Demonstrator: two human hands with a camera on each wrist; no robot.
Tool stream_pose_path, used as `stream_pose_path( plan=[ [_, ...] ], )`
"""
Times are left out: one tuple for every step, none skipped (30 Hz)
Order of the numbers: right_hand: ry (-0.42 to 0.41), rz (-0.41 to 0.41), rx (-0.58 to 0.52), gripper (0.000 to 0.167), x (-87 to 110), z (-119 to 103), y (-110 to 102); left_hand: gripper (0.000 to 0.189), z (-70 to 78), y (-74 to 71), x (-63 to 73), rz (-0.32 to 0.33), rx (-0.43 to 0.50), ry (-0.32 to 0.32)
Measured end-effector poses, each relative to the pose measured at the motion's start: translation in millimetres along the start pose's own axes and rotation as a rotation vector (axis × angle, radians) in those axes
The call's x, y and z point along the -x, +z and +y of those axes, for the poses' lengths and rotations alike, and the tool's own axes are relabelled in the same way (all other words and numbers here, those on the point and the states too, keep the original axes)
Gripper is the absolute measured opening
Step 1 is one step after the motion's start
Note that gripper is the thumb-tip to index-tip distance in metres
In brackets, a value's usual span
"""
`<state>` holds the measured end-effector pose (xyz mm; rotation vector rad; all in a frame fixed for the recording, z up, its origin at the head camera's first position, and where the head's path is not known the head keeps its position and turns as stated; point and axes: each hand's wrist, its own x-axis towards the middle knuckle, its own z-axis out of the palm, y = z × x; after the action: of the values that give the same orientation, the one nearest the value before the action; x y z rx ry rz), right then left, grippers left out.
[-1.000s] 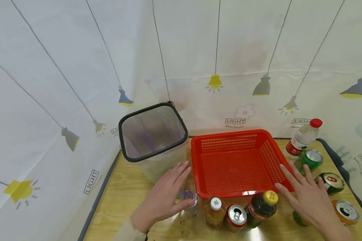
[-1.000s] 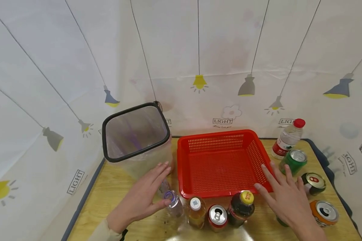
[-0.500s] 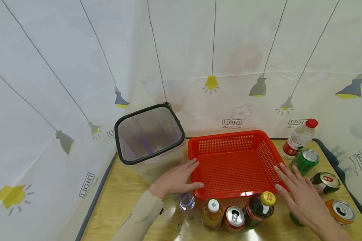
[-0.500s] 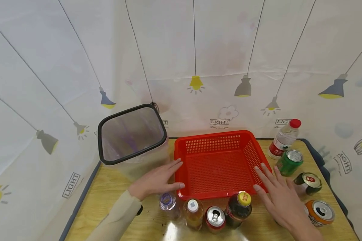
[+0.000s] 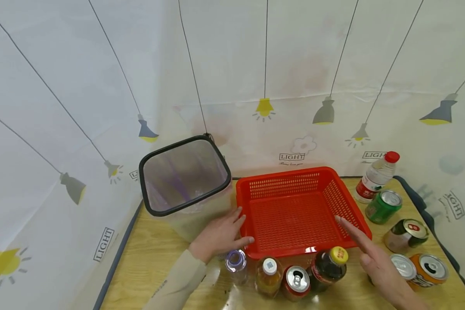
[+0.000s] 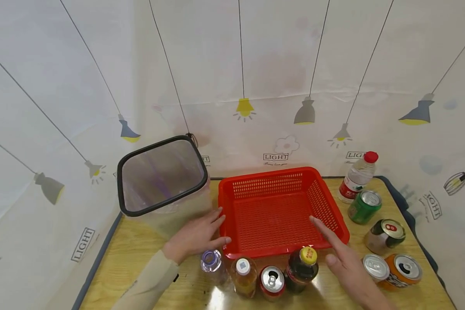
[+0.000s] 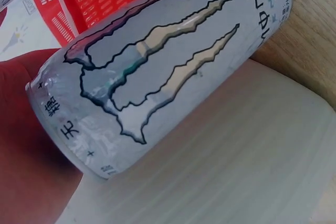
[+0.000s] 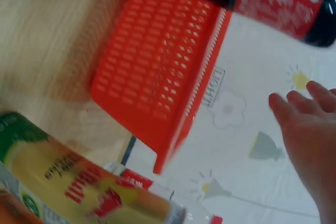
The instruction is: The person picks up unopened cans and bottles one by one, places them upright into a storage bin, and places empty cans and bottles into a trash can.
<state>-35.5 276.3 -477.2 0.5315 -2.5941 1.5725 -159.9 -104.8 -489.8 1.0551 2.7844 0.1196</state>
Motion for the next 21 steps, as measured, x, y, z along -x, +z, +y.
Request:
stream_pose_path(
  plan=[
    [-0.005,-0.013,0.016,0.053,0.3,-0.1,3.3,0.080,-0.4,-0.3,0.2,-0.001,0.006,-0.003],
    [-0.008,-0.028,0.029,0.054,0.9,-0.4,6.9,0.079,-0.6,-0.9,0.5,-0.002,0.011,-0.006],
    [0.007,-0.039,0.053,0.057,1.5,-0.4,10.6,0.078,-1.1,-0.9,0.5,-0.001,0.012,-0.006],
    [0.027,-0.051,0.081,0.062,2.4,0.0,14.7,0.077,-1.5,-0.7,0.5,-0.001,0.009,-0.005],
    [0.043,-0.063,0.109,0.067,3.5,0.6,18.7,0.076,-1.9,-0.5,0.5,0.001,0.005,-0.003],
    [0.069,-0.073,0.140,0.071,4.2,1.2,22.6,0.075,-2.2,-0.3,0.3,0.004,-0.002,-0.002],
    [0.083,-0.076,0.159,0.075,4.5,2.1,26.6,0.074,-2.2,-0.5,0.2,0.005,-0.006,-0.001],
    [0.090,-0.073,0.170,0.075,4.7,2.9,30.4,0.073,-2.2,-0.6,0.1,0.005,-0.010,0.000],
    [0.101,-0.066,0.183,0.074,4.7,3.8,33.8,0.073,-2.3,-0.7,-0.2,0.003,-0.011,-0.001],
    [0.110,-0.059,0.187,0.072,4.7,4.4,36.8,0.072,-2.2,-0.9,-0.6,-0.002,-0.010,-0.003],
    [0.109,-0.047,0.187,0.067,4.6,4.8,39.0,0.072,-1.8,-1.7,-1.1,-0.007,-0.003,-0.006],
    [0.113,-0.038,0.185,0.061,4.3,4.8,40.7,0.071,-1.3,-2.5,-1.8,-0.015,0.002,-0.010],
    [0.112,-0.029,0.174,0.055,3.9,4.5,42.3,0.070,-0.9,-3.4,-2.6,-0.018,0.005,-0.013],
    [0.104,-0.020,0.166,0.050,3.5,4.2,43.6,0.069,-0.5,-4.2,-3.5,-0.028,0.004,-0.019],
    [0.096,-0.014,0.164,0.047,3.4,3.7,44.4,0.067,0.0,-5.0,-4.4,-0.036,0.001,-0.026],
    [0.083,-0.012,0.160,0.043,3.2,3.2,45.1,0.066,0.7,-5.8,-5.3,-0.039,-0.005,-0.032],
    [0.065,-0.010,0.160,0.041,3.2,2.9,45.6,0.065,1.5,-6.8,-6.1,-0.041,-0.010,-0.038],
    [0.053,-0.005,0.164,0.039,3.3,2.4,46.0,0.065,2.3,-7.3,-6.8,-0.044,-0.020,-0.043],
    [0.040,0.001,0.172,0.039,3.4,1.9,46.3,0.066,3.1,-7.8,-7.4,-0.044,-0.029,-0.047],
    [0.032,0.010,0.187,0.039,3.9,1.2,46.0,0.067,3.8,-8.5,-7.8,-0.047,-0.038,-0.051],
    [0.021,0.022,0.210,0.040,4.4,-0.2,45.2,0.068,4.6,-9.3,-7.9,-0.042,-0.043,-0.053]
  ],
)
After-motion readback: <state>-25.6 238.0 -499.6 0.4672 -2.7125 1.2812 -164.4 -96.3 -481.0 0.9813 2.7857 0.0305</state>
